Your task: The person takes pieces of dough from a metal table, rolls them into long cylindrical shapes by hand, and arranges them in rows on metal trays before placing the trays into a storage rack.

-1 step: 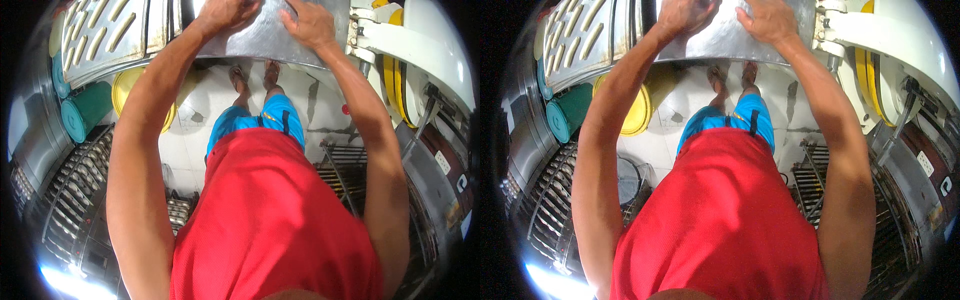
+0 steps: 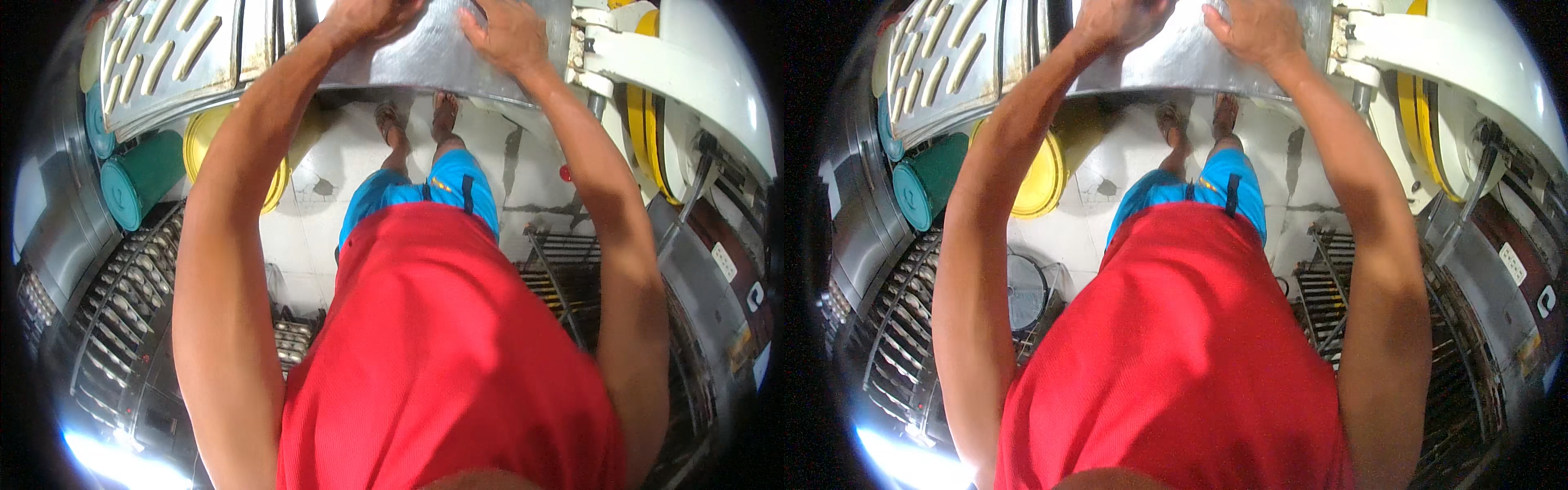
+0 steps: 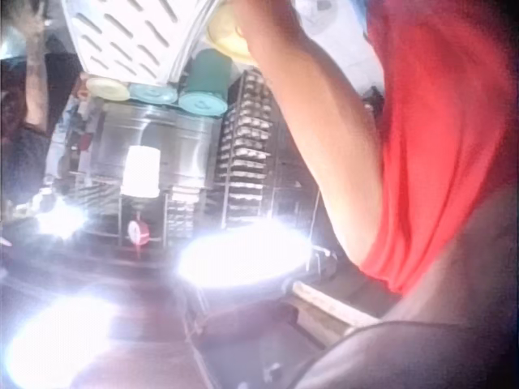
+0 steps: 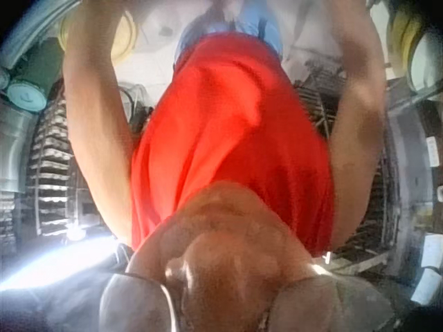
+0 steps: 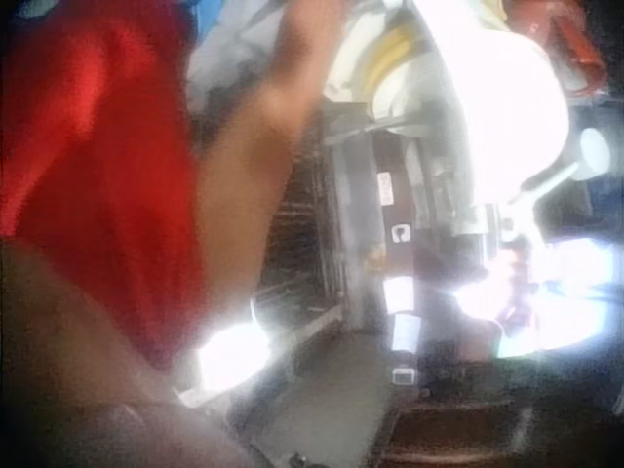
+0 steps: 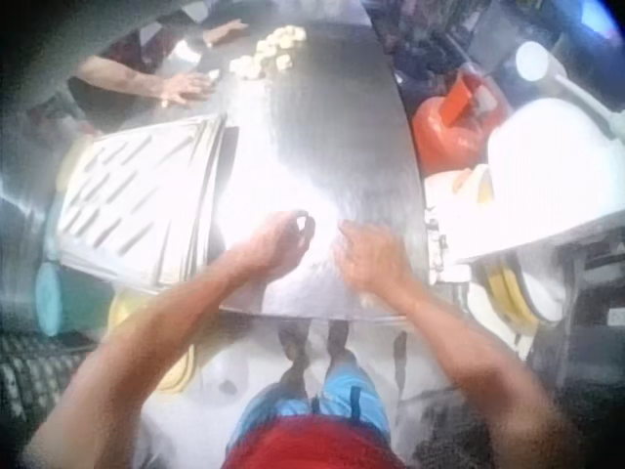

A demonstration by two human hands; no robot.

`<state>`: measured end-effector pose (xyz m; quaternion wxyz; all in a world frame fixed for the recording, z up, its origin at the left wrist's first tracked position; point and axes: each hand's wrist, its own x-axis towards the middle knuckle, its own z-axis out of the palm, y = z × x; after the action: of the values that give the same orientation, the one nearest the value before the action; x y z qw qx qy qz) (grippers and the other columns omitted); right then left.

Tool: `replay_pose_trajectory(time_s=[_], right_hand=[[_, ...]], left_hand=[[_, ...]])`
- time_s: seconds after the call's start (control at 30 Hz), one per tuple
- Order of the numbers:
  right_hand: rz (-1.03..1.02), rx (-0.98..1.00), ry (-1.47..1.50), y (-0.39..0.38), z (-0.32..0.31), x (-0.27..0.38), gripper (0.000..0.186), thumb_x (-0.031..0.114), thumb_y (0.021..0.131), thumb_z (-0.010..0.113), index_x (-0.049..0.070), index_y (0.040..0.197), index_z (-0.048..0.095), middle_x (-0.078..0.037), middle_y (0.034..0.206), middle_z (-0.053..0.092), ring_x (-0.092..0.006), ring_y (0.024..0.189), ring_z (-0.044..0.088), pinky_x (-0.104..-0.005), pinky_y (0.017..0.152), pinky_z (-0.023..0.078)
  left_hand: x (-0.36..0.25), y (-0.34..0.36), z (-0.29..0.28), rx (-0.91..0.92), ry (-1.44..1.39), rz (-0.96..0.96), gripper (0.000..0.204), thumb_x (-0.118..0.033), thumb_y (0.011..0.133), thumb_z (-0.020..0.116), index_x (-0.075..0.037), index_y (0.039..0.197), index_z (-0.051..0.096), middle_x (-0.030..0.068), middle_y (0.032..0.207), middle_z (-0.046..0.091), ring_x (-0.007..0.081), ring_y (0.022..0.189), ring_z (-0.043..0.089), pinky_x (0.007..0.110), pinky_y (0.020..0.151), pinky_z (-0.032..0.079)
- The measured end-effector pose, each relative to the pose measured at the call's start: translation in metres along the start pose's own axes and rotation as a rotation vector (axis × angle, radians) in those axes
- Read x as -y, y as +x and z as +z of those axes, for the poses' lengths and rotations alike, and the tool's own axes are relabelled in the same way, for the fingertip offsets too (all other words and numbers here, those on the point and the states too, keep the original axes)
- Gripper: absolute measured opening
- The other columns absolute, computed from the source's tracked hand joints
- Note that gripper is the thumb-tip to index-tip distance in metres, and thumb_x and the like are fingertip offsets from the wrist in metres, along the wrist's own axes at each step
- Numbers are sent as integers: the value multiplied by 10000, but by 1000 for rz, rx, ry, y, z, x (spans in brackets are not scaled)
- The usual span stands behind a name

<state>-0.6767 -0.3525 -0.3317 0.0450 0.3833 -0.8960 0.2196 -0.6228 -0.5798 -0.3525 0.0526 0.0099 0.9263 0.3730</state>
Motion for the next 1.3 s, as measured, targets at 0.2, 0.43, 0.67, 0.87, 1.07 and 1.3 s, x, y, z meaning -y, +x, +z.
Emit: replay_pose_trajectory(time_s=[0.2,0.43,0.67,0.87,1.07,1.3], right_hand=[[-72,-13,-127,-35,-11,8,490,429,932,685,88,1283,659,-148,1037,705,-354,992,655,-485,851,502],[64,104,72,-18,-8,2,346,309,889,683,70,1137,710,-208,898,721,-408,853,687,-521,783,535],[-2,-31,-18,-14,-5,9,415,342,896,693,67,1206,693,-194,1034,717,-396,937,675,-509,835,524],[40,54,-4,-37,-15,10,559,475,933,666,77,1325,634,-162,1121,717,-383,1052,656,-498,926,504],[-5,22,35,-14,-6,5,407,311,871,702,39,1174,695,-197,987,719,-410,909,670,-524,825,521],[-7,41,-77,-57,-11,18,604,464,913,677,51,1347,596,-183,1329,622,-378,1244,558,-539,1042,430]], left_hand=[[-24,-42,-10,-466,398,383,522,-497,947,627,-119,1306,609,193,1020,728,382,922,709,496,805,559],[-11,-37,-8,-74,164,47,311,-219,987,608,-75,1263,597,207,942,687,401,837,687,516,760,556],[-30,-29,-11,-207,14,73,303,-248,996,601,-77,1246,598,241,1092,652,425,1002,659,511,872,532],[-32,-71,-17,-284,461,430,508,-371,996,617,-61,1386,520,205,1188,632,379,976,678,488,796,558],[6,-26,-7,-113,439,480,230,-131,905,655,-22,1108,644,226,1119,613,363,893,663,456,698,579],[-22,-60,5,-297,510,159,631,-597,943,631,-71,1287,579,175,1362,595,354,1213,590,499,985,464]])
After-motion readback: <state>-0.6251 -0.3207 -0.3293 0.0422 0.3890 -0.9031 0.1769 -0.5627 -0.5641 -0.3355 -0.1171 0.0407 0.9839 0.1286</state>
